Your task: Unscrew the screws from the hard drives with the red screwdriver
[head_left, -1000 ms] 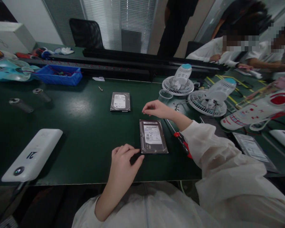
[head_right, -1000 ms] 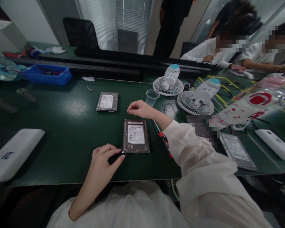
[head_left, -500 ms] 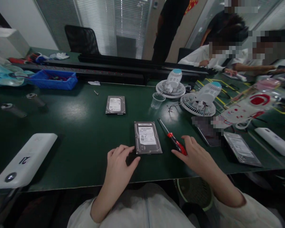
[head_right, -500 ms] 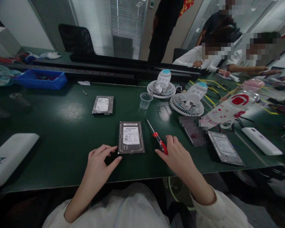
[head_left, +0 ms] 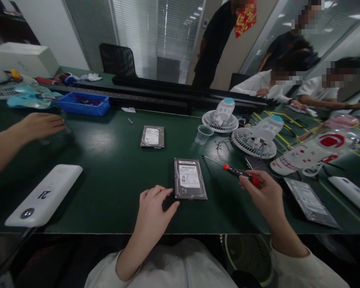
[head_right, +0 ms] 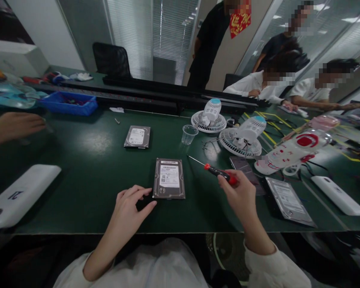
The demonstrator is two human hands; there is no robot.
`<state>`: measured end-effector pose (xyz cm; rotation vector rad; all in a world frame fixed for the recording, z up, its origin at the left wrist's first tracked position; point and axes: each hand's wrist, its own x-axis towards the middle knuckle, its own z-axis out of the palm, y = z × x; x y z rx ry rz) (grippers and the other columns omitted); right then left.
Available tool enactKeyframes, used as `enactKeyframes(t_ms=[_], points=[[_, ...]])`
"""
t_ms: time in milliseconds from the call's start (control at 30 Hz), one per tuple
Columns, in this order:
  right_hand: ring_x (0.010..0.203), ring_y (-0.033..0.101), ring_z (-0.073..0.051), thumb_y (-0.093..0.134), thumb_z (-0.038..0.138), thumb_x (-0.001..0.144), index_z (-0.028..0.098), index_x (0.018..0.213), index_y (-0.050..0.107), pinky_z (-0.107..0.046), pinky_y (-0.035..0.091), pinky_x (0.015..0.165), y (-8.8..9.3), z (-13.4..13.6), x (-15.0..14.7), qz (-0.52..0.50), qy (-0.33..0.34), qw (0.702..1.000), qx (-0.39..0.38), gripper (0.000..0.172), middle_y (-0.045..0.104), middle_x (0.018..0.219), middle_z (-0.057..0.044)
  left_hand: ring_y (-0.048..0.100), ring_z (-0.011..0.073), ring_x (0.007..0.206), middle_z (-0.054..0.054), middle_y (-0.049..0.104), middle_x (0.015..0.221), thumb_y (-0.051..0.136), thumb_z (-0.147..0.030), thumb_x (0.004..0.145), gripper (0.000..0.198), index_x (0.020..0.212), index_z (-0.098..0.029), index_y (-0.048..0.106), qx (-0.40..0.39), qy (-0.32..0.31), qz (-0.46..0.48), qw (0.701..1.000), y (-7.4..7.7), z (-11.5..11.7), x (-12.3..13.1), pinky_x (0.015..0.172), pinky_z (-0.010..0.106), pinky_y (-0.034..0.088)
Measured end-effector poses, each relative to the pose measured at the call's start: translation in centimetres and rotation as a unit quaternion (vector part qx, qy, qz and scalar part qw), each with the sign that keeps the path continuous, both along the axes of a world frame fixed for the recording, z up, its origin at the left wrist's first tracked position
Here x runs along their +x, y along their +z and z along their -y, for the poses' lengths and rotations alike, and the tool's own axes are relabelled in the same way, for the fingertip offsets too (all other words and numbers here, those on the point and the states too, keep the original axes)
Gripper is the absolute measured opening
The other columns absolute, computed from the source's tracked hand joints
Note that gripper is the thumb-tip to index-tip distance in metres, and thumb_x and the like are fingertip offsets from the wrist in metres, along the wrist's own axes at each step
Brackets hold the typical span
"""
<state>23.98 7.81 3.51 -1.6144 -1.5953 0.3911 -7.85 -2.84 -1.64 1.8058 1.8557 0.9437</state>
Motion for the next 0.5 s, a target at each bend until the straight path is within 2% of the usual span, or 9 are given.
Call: enactKeyframes(t_ms=[100,200,233,267,367,433,467,500], points=[[0.069,0.077,-0.027,0.078,0.053,0.077,0.023,0.104,0.069,-0.043,0.065,0.066,2.0,-1.5,-0.3,-0.04,-0.009,0.998,0.04,0.041,0.076,0.084,-0.007,0.071,0.0243,0.099,0.002,0.075,0.11,0.077,-0.023,0.094,0.026,0.12,-0.024,0.078,0.009,0.0,-0.001,1.0,0.1,0.1,0.0,0.105,0.05,0.048],[0.069,0.075,-0.025,0.084,0.04,0.073,0.027,0.1,0.065,-0.043,0.066,0.064,4.8,-3.2,-1.2,-0.086,0.021,0.986,0.138,0.035,0.073,0.091,-0.007,0.072,0.0248,0.099,0.002,0.076,0.108,0.078,-0.023,0.094,0.025,0.119,-0.024,0.078,0.009,-0.002,-0.003,1.0,0.2,0.1,0.0,0.103,0.05,0.049],[0.067,0.072,-0.023,0.086,0.033,0.071,0.027,0.1,0.063,-0.042,0.064,0.059,5.9,-3.9,-1.6,-0.102,0.065,0.972,0.203,0.037,0.07,0.09,-0.006,0.072,0.025,0.099,0.002,0.076,0.108,0.079,-0.024,0.093,0.025,0.119,-0.023,0.078,0.01,-0.002,-0.002,1.0,0.3,0.1,0.0,0.103,0.049,0.049],[0.066,0.07,-0.022,0.085,0.03,0.07,0.029,0.101,0.06,-0.039,0.063,0.058,7.0,-4.6,-2.1,-0.112,0.09,0.961,0.236,0.04,0.066,0.088,-0.004,0.072,0.0251,0.099,0.002,0.076,0.108,0.08,-0.024,0.093,0.026,0.119,-0.024,0.078,0.01,-0.002,0.0,1.0,0.3,0.1,0.0,0.102,0.049,0.048],[0.077,0.068,-0.021,0.087,0.035,0.07,0.031,0.105,0.059,-0.035,0.061,0.055,10.2,-6.3,-3.8,-0.123,0.142,0.938,0.292,0.045,0.06,0.102,-0.005,0.072,0.0261,0.101,0.003,0.076,0.109,0.083,-0.028,0.091,0.029,0.119,-0.023,0.078,0.001,-0.004,0.01,1.0,0.6,0.1,-0.1,0.102,0.049,0.048],[0.082,0.064,-0.019,0.087,0.041,0.078,0.033,0.108,0.062,-0.033,0.06,0.056,11.9,-7.1,-5.2,-0.119,0.184,0.931,0.293,0.04,0.06,0.112,-0.006,0.072,0.0266,0.101,0.003,0.076,0.109,0.085,-0.03,0.09,0.03,0.119,-0.022,0.078,-0.01,-0.009,0.017,1.0,0.8,0.0,-0.1,0.102,0.05,0.047],[0.089,0.064,-0.02,0.083,0.042,0.085,0.035,0.113,0.064,-0.033,0.061,0.06,12.4,-7.4,-6.1,-0.114,0.221,0.927,0.28,0.035,0.059,0.119,-0.006,0.072,0.0265,0.101,0.003,0.076,0.109,0.085,-0.031,0.09,0.031,0.119,-0.022,0.078,-0.015,-0.01,0.02,1.0,0.9,0.0,-0.1,0.102,0.05,0.047],[0.09,0.063,-0.02,0.082,0.045,0.088,0.036,0.115,0.065,-0.031,0.059,0.059,12.8,-7.8,-6.9,-0.115,0.256,0.917,0.285,0.034,0.059,0.119,-0.006,0.072,0.0261,0.1,0.003,0.075,0.109,0.085,-0.031,0.09,0.031,0.119,-0.022,0.078,-0.018,-0.01,0.023,1.0,0.9,0.0,-0.1,0.102,0.05,0.047]])
